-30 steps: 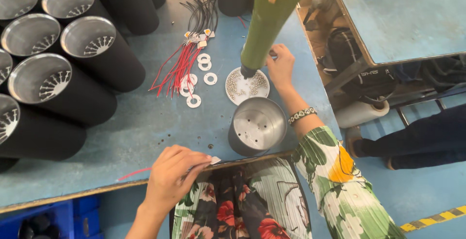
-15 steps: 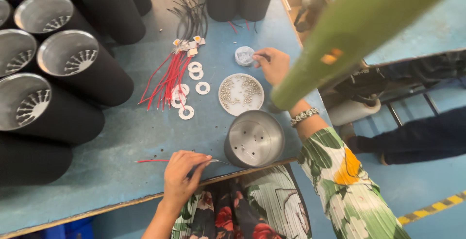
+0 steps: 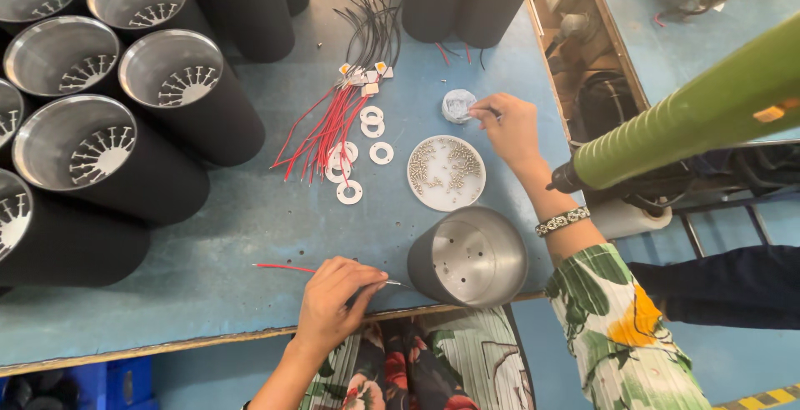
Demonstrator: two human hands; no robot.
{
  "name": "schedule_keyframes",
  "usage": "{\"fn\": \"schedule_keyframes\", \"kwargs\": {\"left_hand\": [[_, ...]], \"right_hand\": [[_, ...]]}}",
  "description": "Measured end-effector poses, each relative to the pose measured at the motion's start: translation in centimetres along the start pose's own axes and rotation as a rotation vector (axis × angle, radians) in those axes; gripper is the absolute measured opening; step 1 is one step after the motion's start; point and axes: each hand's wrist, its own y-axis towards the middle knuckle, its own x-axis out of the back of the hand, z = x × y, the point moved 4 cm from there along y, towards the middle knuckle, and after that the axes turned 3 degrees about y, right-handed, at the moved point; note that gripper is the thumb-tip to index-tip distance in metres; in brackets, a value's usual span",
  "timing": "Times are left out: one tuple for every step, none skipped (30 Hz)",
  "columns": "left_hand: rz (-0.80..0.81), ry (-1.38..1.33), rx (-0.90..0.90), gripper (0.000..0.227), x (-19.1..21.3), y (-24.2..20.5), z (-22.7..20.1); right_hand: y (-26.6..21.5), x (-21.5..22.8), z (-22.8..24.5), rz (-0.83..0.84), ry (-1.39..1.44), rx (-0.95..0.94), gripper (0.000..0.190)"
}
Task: The person assembles LED light fixtures by inserting a white plastic ring and a small LED component into a black cylindrical housing. They use a green power drill to secure the components with screws. The person then connects red and black wires to the LED and places the finished unit on the table.
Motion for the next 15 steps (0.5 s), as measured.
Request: {"fn": "schedule_keyframes", "kwargs": {"left_hand": [[0.001,0.000,-0.006,0.023,0.0,0.0,0.1],[0.003,0.000,-0.012,0.023,0.0,0.1,0.1],[0.005,0.001,-0.018,0.024,0.0,0.1,0.1],[0.003,-0.005,-0.017,0.024,-0.1,0.1,0.1],[0.000,-0.008,-0.015,0.024,0.0,0.1,0.1],[-0.003,-0.011,-0.014,0.024,0.0,0.0,0.1],[-0.003,-0.010,-0.011,0.024,0.1,0.0,0.1],[-0.003,-0.009,-0.009,0.024,0.1,0.1,0.2],[-0.003,-0.011,-0.007,0.024,0.1,0.1,0.1],[-0.004,-0.013,-0.005,0.024,0.0,0.1,0.1],[-0.004,-0.015,-0.005,0.025,0.0,0.1,0.1],[-0.004,-0.018,-0.005,0.025,0.1,0.1,0.1],[-0.004,-0.019,-0.005,0.025,0.0,0.2,0.2],[-0.003,-0.020,-0.005,0.024,0.0,0.3,0.2],[-0.001,-0.019,-0.001,0.024,0.1,0.2,0.1]], "right_hand": [[0.1,0.2,0.1,-0.030,-0.033,0.017,0.005],[0.2,0.4,0.2,-0.059,-0.066,0.033,0.004],[0.3,0.5,0.3,-0.089,-0.097,0.050,0.003],[0.2,0.4,0.4,-0.091,-0.103,0.060,0.003],[0.0,0.0,0.7,-0.093,-0.107,0.072,0.003],[0.0,-0.3,0.9,-0.095,-0.110,0.084,0.003],[0.2,-0.4,0.9,-0.059,-0.107,0.065,0.004],[0.4,-0.5,0.9,-0.024,-0.105,0.045,0.004],[0.4,-0.4,0.9,0.012,-0.105,0.023,0.005],[0.6,-0.1,0.9,-0.008,-0.107,0.027,0.003],[0.9,0.2,0.9,-0.029,-0.110,0.030,0.002],[1.0,0.6,1.0,-0.050,-0.114,0.032,0.003],[1.0,0.5,0.9,-0.028,-0.106,-0.002,0.003],[1.0,0.2,0.9,-0.005,-0.098,-0.036,0.003],[0.9,0.0,0.8,0.021,-0.086,-0.073,0.004]]}}
